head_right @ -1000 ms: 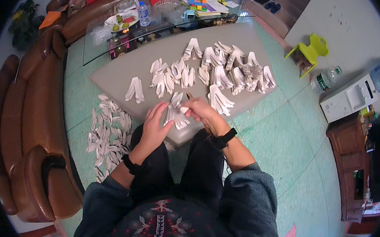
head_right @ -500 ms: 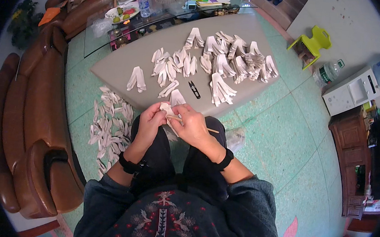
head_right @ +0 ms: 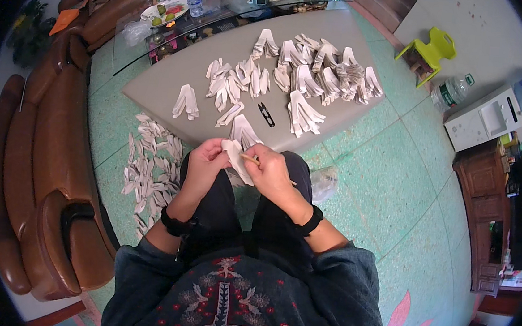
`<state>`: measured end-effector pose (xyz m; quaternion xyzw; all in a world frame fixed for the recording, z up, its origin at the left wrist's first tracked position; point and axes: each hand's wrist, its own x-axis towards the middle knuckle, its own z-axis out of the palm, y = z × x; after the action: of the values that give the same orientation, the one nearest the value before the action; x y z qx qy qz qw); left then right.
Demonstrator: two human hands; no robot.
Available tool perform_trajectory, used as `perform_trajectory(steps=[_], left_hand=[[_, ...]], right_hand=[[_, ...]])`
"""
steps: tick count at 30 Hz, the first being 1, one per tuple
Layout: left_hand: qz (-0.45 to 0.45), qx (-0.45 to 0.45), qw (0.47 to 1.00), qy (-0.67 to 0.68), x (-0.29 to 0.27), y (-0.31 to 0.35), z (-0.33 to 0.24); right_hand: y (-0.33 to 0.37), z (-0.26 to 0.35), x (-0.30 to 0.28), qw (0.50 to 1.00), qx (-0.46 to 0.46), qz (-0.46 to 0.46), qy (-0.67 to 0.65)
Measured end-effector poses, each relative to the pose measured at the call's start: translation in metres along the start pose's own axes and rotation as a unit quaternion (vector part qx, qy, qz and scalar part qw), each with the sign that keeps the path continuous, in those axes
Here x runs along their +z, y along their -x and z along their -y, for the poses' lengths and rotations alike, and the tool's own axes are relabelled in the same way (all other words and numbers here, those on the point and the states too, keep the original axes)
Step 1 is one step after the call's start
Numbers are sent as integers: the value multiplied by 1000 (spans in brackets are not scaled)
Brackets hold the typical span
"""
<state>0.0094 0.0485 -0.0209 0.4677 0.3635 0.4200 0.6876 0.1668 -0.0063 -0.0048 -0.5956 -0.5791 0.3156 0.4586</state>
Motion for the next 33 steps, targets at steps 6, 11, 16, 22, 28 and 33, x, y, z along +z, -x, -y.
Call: perform_trajectory(steps=[6,11,16,22,28,33], left_hand=[[-40,28,998,-27,7,0,3],[-23,38,998,-52,6,1,12],[-50,180,876,-445,11,10,-7],[-14,128,966,-225,5,11,-11],[31,23,987,-156,-10,9,-11],[-22,1,996,-91,-5,5,-1]], right_hand=[[6,8,3,979,-153,-36,131],[7,-1,4,963,-206,-34,172],[1,-3,-6,969,-188,-62,146],[5,-12,-2,963,-179,-71,186],[6,-11,-3,964,-188,-55,181],[8,11,-3,961,-99,-65,249]])
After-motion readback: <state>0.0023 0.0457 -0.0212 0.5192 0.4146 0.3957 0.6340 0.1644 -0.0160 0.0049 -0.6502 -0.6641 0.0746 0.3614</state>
